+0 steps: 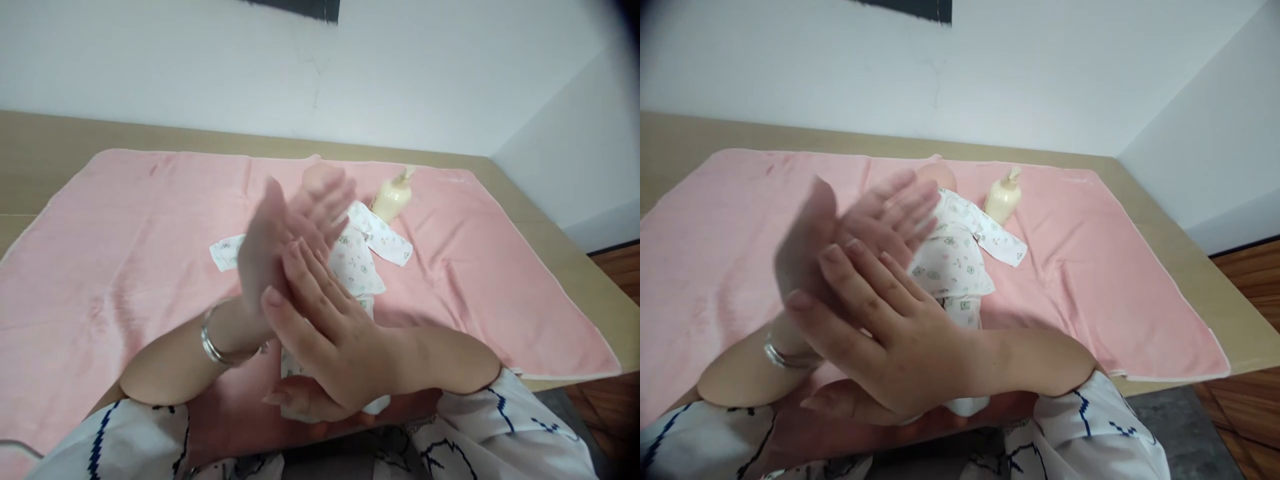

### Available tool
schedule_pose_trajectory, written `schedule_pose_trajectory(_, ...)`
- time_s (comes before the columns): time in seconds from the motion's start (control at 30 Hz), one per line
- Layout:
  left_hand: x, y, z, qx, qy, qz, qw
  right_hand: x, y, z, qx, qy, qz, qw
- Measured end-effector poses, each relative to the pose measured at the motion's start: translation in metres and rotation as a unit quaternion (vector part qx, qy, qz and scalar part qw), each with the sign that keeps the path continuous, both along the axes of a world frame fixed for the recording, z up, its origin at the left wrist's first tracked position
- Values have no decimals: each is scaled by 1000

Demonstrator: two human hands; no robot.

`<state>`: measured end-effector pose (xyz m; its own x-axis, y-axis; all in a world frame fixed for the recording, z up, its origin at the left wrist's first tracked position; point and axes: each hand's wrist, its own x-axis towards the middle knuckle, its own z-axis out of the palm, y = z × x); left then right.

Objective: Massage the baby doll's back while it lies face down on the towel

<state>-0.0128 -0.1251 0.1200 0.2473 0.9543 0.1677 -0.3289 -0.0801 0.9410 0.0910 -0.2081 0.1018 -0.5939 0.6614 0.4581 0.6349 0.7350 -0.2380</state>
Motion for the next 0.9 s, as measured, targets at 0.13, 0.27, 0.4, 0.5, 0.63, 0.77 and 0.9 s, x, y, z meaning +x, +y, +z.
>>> schedule_pose_trajectory(0.13,-5,20,18,-8,-149,7,989,-2,0,-2,-22,7,30,999)
schedule_pose_trajectory(0.27,8,51,3,-15,-127,105,986,0,16,-8,-50,28,-6,998)
schedule_pose_trajectory(0.4,19,90,-38,0,-15,141,990,4,39,-19,-71,29,-64,995)
schedule_pose_trajectory(0.5,22,114,-68,4,55,165,985,9,59,-30,-111,14,-99,989)
schedule_pose_trajectory(0.63,23,127,-93,32,84,180,980,18,90,-51,-104,8,-157,982)
schedule_pose_trajectory(0.77,22,122,-104,90,156,227,957,32,121,-68,-88,-27,-166,982)
schedule_pose_trajectory(0.9,23,117,-108,113,177,236,949,51,146,-70,-124,-41,-200,971)
